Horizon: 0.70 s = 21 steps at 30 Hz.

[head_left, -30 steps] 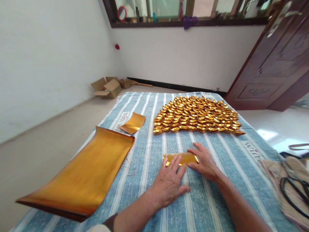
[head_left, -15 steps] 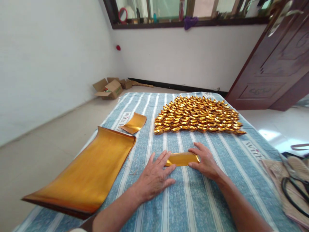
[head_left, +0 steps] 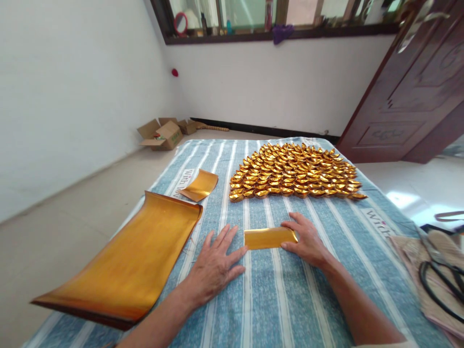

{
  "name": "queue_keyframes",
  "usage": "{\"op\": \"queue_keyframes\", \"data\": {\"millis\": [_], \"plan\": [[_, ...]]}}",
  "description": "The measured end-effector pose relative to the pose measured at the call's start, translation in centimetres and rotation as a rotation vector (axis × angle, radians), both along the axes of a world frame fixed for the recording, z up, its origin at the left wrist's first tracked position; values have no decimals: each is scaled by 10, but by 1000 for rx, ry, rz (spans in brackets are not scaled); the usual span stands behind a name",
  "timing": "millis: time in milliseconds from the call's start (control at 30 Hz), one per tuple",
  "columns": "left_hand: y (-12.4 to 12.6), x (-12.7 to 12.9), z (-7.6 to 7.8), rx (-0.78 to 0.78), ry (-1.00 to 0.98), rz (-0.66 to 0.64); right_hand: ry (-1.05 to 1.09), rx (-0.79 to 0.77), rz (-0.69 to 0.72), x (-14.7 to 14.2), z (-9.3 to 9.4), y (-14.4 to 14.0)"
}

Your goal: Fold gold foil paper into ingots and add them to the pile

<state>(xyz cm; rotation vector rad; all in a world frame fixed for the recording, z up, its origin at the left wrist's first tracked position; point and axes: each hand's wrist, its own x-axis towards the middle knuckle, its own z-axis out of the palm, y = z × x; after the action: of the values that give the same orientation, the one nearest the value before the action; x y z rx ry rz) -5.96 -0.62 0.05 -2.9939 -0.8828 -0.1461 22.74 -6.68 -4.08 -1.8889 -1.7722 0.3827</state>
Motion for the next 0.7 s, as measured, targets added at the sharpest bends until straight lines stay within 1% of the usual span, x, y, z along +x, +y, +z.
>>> {"op": "queue_keyframes", "data": {"millis": [100,200,333,433,500,567,633,700], "plan": [[0,-2,-2,31,-35,-15,3,5,0,0,0,0],[0,0,0,34,-46,-32,8,8,-2,0,0,0],[0,4,7,24,-8,-36,-2,-1,-9,-1,1,1],[-3,8,13,67,-106,-27,-6,-14,-17,-1,1,1],[-7,15,15,108,-242,-21,-12,-17,-19,-2,0,2],[-13,26,15,107,-364,-47,-18,-13,-20,-2,-1,2],[-17,38,12,48,-391,-125,-22,2,-21,-1,-3,2],[-19,51,6,2,-359,-143,-24,23,-17,-1,-4,2]]}}
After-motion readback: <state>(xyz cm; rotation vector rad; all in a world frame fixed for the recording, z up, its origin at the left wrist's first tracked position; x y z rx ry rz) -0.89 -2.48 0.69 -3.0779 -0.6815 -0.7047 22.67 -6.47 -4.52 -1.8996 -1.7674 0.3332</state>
